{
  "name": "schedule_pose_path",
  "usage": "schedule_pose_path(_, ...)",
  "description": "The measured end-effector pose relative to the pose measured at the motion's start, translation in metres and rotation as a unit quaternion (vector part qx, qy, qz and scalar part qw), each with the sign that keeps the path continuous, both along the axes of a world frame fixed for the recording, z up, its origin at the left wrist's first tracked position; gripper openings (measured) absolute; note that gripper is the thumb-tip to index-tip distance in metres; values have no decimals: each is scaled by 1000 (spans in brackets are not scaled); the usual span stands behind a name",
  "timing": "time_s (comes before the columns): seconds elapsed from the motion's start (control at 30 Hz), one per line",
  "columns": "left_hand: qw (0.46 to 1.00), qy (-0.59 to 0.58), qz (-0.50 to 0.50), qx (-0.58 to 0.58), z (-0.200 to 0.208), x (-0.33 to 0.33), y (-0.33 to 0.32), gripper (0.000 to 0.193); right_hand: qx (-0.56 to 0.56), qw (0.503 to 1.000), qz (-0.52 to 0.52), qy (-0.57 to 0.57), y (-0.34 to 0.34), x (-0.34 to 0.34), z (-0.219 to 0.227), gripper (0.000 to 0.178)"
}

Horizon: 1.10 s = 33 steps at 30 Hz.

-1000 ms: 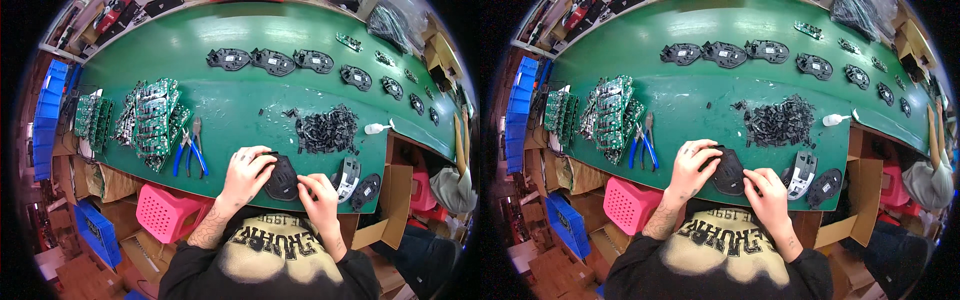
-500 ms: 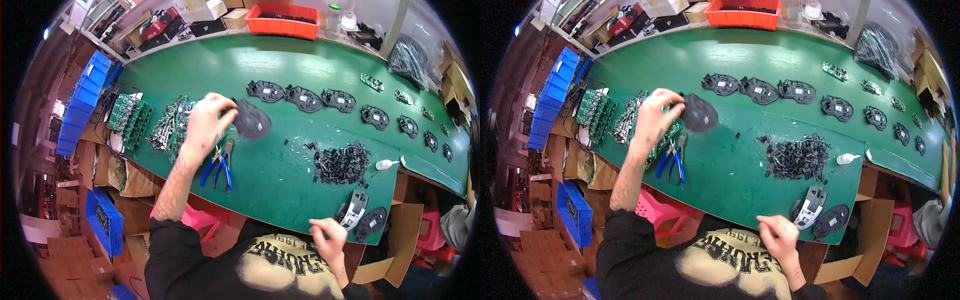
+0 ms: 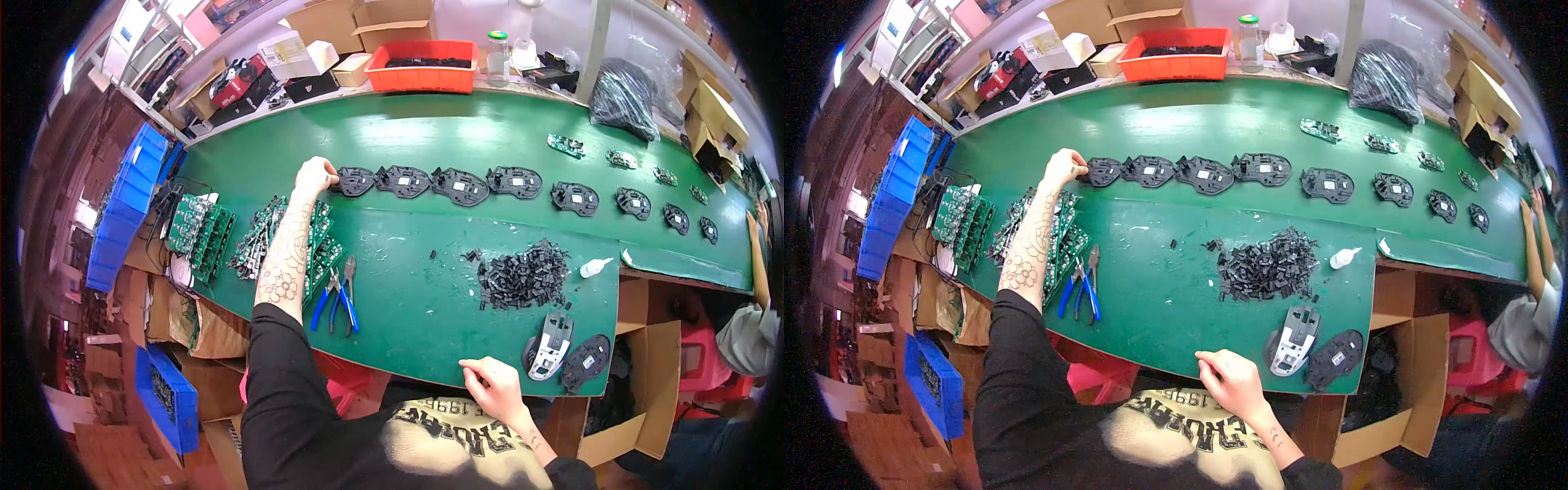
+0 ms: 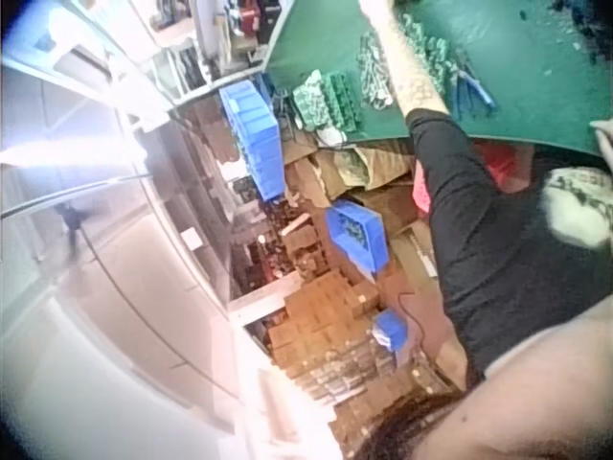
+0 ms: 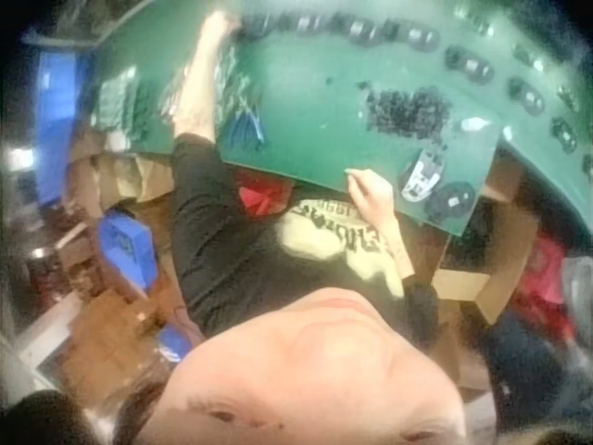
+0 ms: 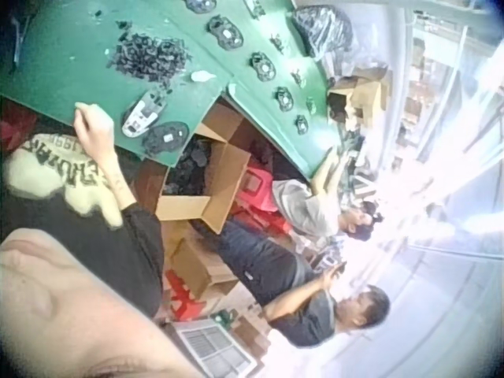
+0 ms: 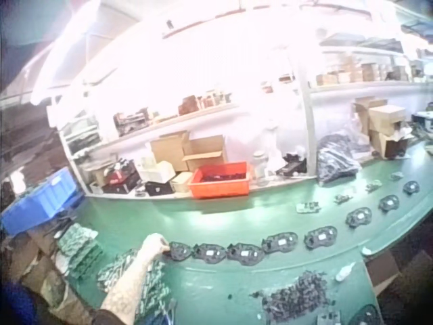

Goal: The person assembles computer mouse base plates by retrieving parts from a box, applying glue from a bottle, inserting small plastic components by hand, and lining up the assembled plates on the conveyor table.

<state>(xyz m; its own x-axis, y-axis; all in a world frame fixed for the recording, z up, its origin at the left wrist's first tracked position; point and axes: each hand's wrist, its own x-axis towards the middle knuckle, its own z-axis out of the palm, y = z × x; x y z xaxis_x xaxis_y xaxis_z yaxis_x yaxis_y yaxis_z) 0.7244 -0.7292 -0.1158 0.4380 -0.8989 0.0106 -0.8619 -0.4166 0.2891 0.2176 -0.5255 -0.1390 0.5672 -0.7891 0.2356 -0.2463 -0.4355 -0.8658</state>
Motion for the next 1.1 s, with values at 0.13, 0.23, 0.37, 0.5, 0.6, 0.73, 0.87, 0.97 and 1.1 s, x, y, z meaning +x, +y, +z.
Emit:
schedule_pose_path(0.13, 999, -22, -24, 3, -4, -3, -1, 29, -12, 1000, 0, 1, 0, -1, -1, 14)
schedule_pose_path(0.23, 994, -104, -21, 20, 3, -1, 9, 40, -29, 1000, 11, 0, -2, 0, -2, 14)
schedule_pose_path(0.37, 946, -165, -189, -207, 44, -92, 36, 35, -81, 996, 11, -32, -2, 6, -2, 15)
schedule_pose_path(0.5, 887, 65, -446, -96, 60, -292, 72, 26, -154, 987, -33, 7, 0, -1, -11, 17)
schedule_pose_path(0.6, 809, 100, -580, 19, 49, -365, 99, 43, -145, 988, -6, -41, 2, 0, -14, 19)
schedule_pose_path(0.73, 673, 63, -733, -78, 23, -394, 96, 64, -105, 990, 17, -89, 5, -8, -8, 23)
schedule_pose_path(0.87, 674, 32, -738, -8, 19, -394, 100, 67, -150, 984, -62, -78, 13, -39, 3, 25)
schedule_pose_path(0.97, 714, 16, -699, 7, 31, -380, 110, 64, -217, 936, -270, -66, 14, -80, 10, 25)
schedule_pose_path(1.1, 746, 8, -665, 30, 45, -363, 124, 57, -59, 876, -479, 19, -5, -128, 17, 28)
